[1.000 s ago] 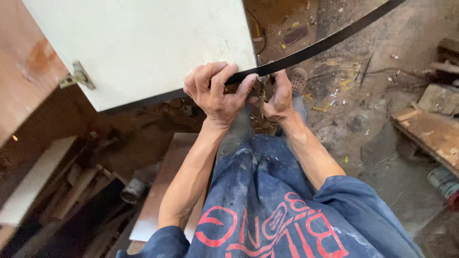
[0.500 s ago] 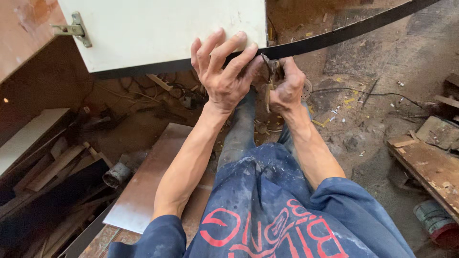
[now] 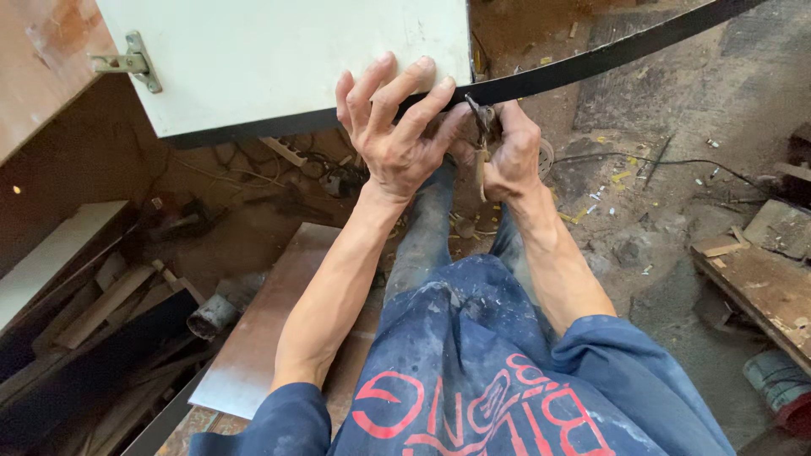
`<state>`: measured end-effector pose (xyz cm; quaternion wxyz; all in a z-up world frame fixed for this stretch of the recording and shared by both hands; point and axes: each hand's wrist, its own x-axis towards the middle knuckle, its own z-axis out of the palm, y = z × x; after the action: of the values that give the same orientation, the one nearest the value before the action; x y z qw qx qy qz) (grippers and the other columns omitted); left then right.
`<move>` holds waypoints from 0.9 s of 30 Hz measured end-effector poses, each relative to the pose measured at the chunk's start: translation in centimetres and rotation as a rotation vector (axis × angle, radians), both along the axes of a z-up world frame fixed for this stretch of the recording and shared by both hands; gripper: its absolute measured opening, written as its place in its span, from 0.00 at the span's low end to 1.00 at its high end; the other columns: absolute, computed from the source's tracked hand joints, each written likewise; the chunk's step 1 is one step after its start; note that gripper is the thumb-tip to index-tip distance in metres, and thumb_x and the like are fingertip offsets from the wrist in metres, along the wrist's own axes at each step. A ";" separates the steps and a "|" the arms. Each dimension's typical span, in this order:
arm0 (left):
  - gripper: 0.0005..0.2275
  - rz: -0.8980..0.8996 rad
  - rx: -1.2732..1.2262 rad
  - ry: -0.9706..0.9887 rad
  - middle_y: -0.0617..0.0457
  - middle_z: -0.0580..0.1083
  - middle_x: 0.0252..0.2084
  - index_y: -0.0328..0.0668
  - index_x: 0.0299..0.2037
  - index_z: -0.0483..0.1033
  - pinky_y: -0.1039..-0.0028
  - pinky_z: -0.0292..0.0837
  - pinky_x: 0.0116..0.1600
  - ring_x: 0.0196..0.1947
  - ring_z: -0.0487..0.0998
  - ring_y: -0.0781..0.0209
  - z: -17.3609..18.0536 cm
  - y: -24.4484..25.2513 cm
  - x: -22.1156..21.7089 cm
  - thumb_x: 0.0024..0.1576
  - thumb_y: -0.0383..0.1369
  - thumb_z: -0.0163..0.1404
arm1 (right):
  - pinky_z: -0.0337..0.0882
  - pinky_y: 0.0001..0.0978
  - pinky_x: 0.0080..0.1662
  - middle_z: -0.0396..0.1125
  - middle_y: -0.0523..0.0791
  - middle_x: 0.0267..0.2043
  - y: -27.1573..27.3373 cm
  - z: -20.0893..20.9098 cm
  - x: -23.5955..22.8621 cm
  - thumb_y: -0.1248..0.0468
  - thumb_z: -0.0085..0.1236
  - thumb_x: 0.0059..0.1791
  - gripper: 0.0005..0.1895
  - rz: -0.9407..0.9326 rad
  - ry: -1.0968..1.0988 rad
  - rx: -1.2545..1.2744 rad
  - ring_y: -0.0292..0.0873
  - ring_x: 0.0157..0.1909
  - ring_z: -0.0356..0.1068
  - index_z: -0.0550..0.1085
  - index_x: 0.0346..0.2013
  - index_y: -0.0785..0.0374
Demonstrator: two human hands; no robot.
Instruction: The person applies black edge banding to the edges of a white cabinet door. They wipe the edges with a cloth, press the banding into place, and trim the excess with shears. The person also wipes a blue metal strip with a cloth.
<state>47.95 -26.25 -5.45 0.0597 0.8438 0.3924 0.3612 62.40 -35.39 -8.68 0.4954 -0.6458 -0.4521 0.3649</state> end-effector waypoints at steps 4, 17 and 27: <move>0.13 -0.001 -0.020 0.023 0.65 0.74 0.57 0.62 0.47 0.83 0.59 0.46 0.77 0.66 0.65 0.59 0.2 -0.1 -0.1 0.55 0.44 0.70 | 0.75 0.34 0.43 0.74 0.49 0.42 0.0 -0.1 -0.1 0.59 0.72 0.51 0.24 -0.026 -0.045 0.049 0.42 0.40 0.75 0.72 0.55 0.65; 0.11 -0.104 -0.129 0.015 0.60 0.78 0.52 0.53 0.48 0.83 0.62 0.59 0.67 0.58 0.72 0.58 3.4 2.3 0.6 0.58 0.39 0.67 | 0.76 0.37 0.43 0.75 0.49 0.41 -0.1 -0.9 0.2 0.57 0.70 0.51 0.23 -0.036 -0.064 0.062 0.45 0.39 0.77 0.73 0.56 0.64; 0.18 -0.977 -0.667 0.495 0.50 0.74 0.22 0.36 0.33 0.82 0.63 0.65 0.23 0.19 0.72 0.59 3.4 11.1 11.7 0.56 0.47 0.64 | 0.74 0.42 0.48 0.73 0.49 0.46 -0.2 -1.0 0.3 0.46 0.68 0.53 0.33 0.039 -0.042 0.008 0.50 0.45 0.75 0.68 0.63 0.62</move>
<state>59.61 -15.15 -2.06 0.3841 0.9200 0.0562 -0.0546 62.72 -35.57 -9.66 0.4811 -0.6425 -0.4761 0.3593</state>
